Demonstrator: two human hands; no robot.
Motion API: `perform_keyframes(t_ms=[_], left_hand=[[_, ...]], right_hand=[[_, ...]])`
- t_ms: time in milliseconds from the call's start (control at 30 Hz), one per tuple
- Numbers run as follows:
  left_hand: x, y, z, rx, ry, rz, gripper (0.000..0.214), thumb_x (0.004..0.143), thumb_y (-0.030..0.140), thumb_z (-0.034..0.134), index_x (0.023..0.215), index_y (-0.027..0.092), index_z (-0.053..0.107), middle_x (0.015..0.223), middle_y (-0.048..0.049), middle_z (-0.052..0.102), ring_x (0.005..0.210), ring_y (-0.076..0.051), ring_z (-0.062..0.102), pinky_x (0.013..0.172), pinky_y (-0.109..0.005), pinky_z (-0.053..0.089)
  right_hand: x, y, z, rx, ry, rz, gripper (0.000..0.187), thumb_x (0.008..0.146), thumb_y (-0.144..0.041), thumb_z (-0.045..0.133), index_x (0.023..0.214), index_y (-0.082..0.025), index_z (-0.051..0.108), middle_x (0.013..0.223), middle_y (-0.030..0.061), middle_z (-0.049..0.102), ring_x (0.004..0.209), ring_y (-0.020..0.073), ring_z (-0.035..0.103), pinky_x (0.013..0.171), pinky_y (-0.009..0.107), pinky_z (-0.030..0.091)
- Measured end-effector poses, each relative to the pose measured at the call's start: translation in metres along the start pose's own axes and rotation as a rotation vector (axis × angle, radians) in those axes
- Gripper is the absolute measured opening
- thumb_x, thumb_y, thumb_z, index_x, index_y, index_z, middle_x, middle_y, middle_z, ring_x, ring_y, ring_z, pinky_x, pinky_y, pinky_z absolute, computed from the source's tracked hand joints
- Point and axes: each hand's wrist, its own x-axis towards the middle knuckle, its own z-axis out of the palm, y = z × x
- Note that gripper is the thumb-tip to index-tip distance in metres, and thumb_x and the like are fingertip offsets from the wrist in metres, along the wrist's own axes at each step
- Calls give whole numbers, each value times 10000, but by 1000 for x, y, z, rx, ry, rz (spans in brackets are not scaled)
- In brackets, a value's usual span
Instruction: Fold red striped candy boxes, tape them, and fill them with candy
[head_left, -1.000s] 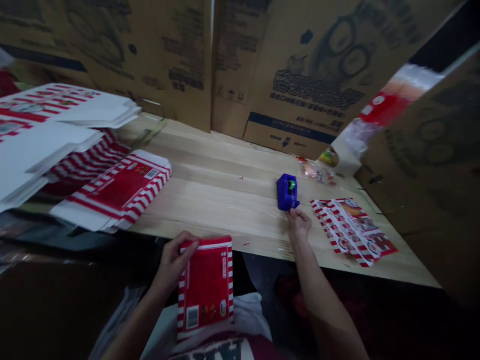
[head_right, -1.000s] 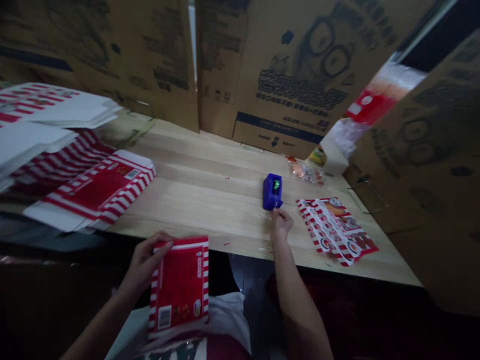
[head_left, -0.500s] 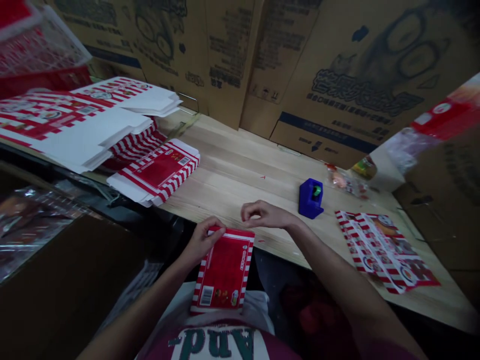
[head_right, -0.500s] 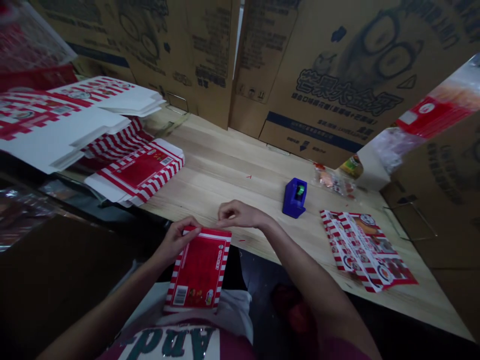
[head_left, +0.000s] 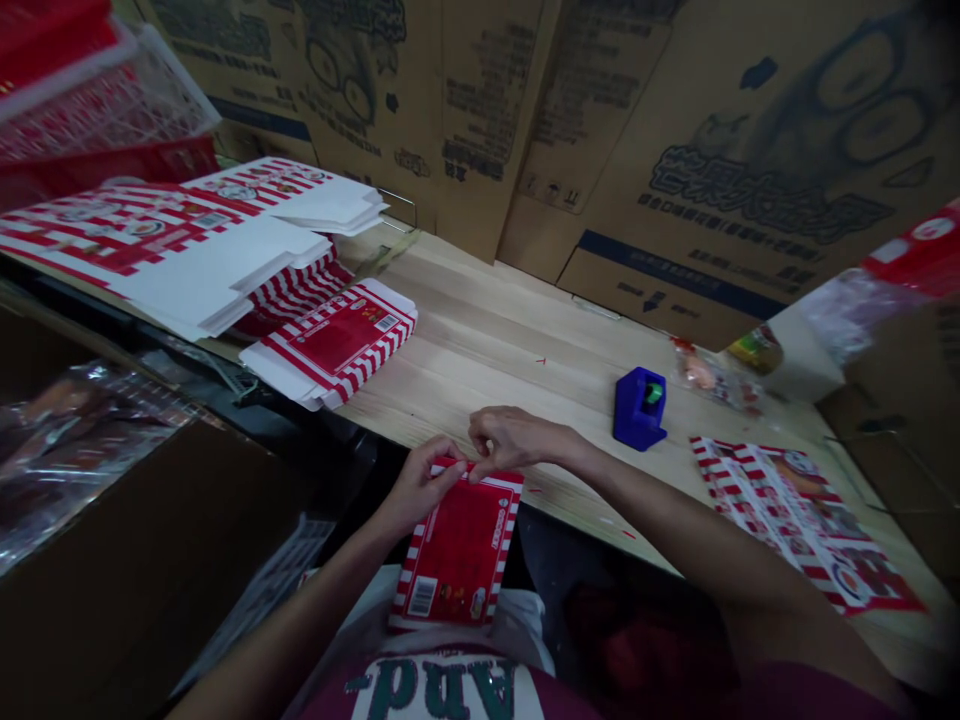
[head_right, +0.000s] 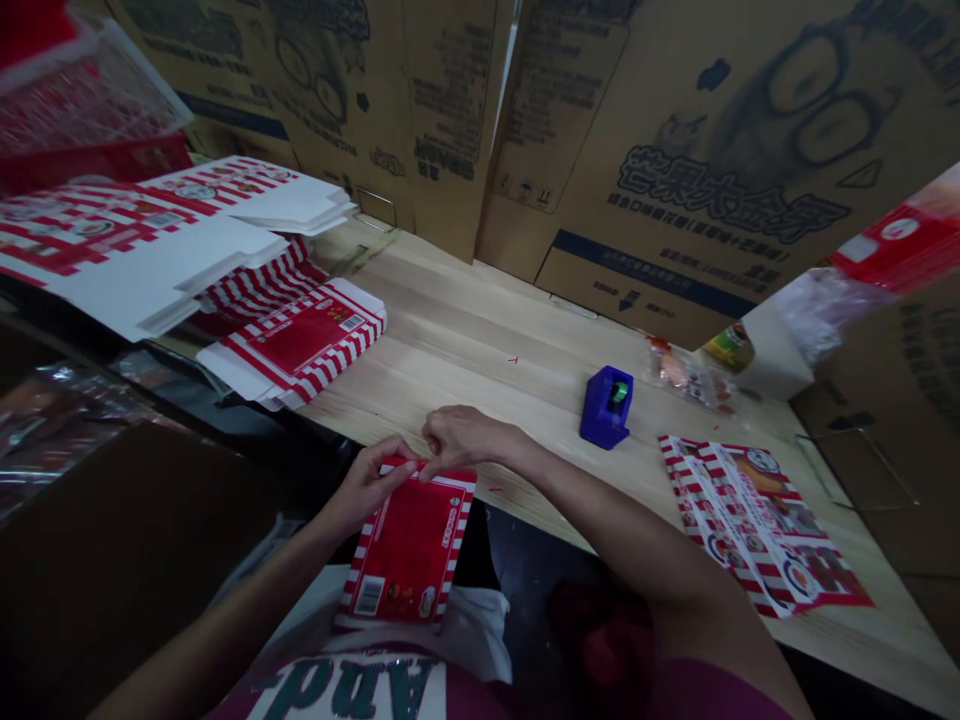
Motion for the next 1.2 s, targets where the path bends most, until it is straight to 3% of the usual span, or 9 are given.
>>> perform_keyframes(t_ms=[200, 333, 433, 533, 667, 767, 900, 1033, 1200], left_hand=[[-5, 10, 0, 26, -32, 56, 172, 857, 288, 581, 747, 161, 620, 765, -18, 592, 755, -158, 560, 714, -259, 421], [-11, 10, 1, 61, -65, 100, 136, 862, 281, 583, 806, 168, 635, 801, -20, 593, 776, -162, 569, 735, -271, 422], [-12, 12, -3, 43, -92, 127, 114, 843, 277, 616, 876, 171, 646, 843, -31, 603, 814, -177, 588, 757, -288, 444], [-11, 37, -14, 42, -93, 218, 100, 835, 230, 634, 911, 170, 659, 870, -50, 625, 842, -185, 614, 763, -298, 478], [-14, 102, -25, 308, 29, 544, 217, 831, 92, 604, 1021, 189, 646, 981, -66, 641, 875, -161, 634, 727, -267, 523], [-16, 121, -9, 623, 132, 823, 345, 809, 25, 596, 1103, 203, 620, 1099, -77, 638, 1011, -181, 627, 784, -285, 559], [-7, 64, 36, 764, -35, 1074, 166, 844, 114, 600, 998, 158, 644, 1067, -95, 670, 1145, -256, 585, 919, -398, 548], [-3, -13, 66, 900, -202, 1034, 206, 879, 135, 551, 1075, 116, 612, 1095, -144, 669, 1145, -265, 583, 969, -430, 508], [-11, -28, 64, 927, -492, 857, 591, 811, 366, 660, 1309, 113, 467, 1296, -216, 561, 1258, -349, 487, 1010, -515, 448]], right_hand=[[7, 30, 24, 819, -337, 49, 402, 591, -475, 815, 643, -143, 594, 537, -72, 534, 499, 69, 444, 493, 194, 315], [3, 34, 54, 1300, -465, 108, 491, 513, -460, 846, 811, -118, 660, 660, -32, 655, 518, 88, 549, 525, 198, 411], [-3, 30, 68, 1508, -378, 158, 539, 479, -448, 863, 855, -113, 671, 697, -13, 679, 535, 98, 589, 544, 196, 449], [-12, 33, 62, 1547, -197, 157, 457, 512, -443, 862, 760, -123, 649, 633, -38, 632, 498, 70, 547, 508, 164, 425], [-40, 51, 34, 1439, 111, 134, 443, 636, -513, 804, 676, -118, 607, 545, -39, 558, 436, 56, 482, 428, 153, 361], [-67, 64, 23, 1445, 209, 184, 522, 731, -641, 674, 774, -122, 639, 561, 2, 601, 453, 102, 540, 444, 194, 414], [-90, 70, 34, 1549, 216, 243, 597, 743, -706, 609, 924, -140, 671, 814, 70, 703, 703, 157, 660, 634, 242, 504], [-88, 74, 53, 1436, 209, 271, 435, 663, -394, 825, 979, -126, 690, 884, 55, 722, 746, 137, 662, 706, 225, 486], [-78, 80, 73, 1353, 310, 306, 421, 642, -348, 825, 981, -136, 695, 886, 48, 733, 723, 134, 658, 697, 238, 481]])
